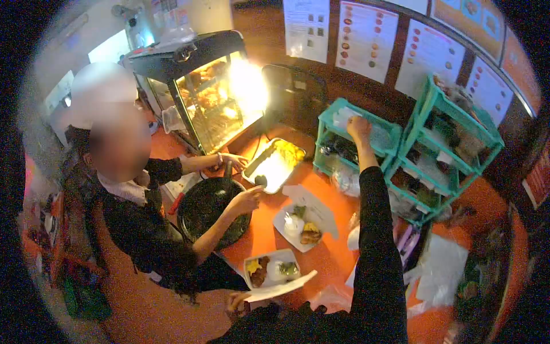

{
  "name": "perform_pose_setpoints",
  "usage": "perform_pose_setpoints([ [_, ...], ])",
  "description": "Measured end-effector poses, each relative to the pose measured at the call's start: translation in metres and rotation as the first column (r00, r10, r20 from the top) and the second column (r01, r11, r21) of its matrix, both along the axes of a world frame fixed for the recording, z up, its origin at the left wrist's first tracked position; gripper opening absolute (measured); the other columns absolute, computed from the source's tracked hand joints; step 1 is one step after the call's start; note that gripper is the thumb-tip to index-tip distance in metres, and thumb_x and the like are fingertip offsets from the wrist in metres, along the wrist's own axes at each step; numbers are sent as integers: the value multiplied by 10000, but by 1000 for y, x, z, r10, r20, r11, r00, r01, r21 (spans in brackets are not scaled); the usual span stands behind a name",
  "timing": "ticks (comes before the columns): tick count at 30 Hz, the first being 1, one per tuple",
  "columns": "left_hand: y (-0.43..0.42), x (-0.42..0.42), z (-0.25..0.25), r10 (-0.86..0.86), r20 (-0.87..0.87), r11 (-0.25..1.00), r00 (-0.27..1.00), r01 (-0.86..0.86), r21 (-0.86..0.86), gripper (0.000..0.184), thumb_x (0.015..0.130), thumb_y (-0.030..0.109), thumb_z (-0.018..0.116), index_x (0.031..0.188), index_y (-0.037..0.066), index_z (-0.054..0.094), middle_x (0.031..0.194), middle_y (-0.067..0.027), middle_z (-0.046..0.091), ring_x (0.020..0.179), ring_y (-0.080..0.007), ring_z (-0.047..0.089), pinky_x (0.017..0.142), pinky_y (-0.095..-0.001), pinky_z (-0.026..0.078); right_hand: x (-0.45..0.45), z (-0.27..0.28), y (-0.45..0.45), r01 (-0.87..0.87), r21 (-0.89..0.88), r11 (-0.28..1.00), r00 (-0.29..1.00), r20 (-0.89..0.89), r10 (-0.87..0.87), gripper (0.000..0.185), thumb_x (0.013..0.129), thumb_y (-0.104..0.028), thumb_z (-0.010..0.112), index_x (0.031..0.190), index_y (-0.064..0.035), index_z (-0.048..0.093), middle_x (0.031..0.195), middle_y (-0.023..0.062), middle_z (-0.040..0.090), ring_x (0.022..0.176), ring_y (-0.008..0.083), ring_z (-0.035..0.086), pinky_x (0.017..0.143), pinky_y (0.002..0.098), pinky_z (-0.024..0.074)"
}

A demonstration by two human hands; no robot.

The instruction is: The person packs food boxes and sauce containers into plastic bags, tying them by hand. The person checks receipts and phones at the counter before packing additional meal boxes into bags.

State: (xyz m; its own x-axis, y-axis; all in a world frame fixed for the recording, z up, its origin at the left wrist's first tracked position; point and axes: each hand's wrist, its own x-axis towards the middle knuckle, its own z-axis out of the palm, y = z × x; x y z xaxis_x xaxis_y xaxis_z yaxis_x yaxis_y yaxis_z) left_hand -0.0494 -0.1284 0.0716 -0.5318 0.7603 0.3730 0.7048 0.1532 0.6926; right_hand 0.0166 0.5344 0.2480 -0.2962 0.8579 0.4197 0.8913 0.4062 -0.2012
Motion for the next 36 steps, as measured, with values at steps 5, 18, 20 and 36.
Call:
perform_pose_setpoints([
  [5,12,-3,-3,98,43,994,994,-95,-59,237,757,115,605,993,105,622,830,-114,589,829,-265,584,744,-345,459,-26,-13,41,158,-87,984,986,-34,-161,304,728,-311,608,926,-89,668,962,152,642,939,332,595,809,472,454],
  [18,4,-25,-114,88,460,943,884,75,-324,364,703,206,674,1056,130,633,869,-103,578,845,-250,575,735,-350,461,21,31,73,26,33,999,857,-515,-5,196,666,-242,679,790,-94,717,822,135,672,782,290,644,755,380,502],
  [20,0,-22,-110,72,505,903,860,158,-399,383,697,207,677,1067,125,624,890,-113,574,853,-260,572,736,-356,460,25,44,71,51,48,998,837,-546,-17,192,666,-237,680,795,-100,715,810,138,670,759,278,647,738,366,503],
  [36,77,127,-62,-439,471,826,765,549,-123,567,824,425,571,1170,-13,470,1118,-165,532,1091,-293,473,882,-414,400,154,114,-189,-712,227,664,231,-817,528,159,755,-92,603,896,-28,642,888,37,636,844,135,578,751,267,445],
])
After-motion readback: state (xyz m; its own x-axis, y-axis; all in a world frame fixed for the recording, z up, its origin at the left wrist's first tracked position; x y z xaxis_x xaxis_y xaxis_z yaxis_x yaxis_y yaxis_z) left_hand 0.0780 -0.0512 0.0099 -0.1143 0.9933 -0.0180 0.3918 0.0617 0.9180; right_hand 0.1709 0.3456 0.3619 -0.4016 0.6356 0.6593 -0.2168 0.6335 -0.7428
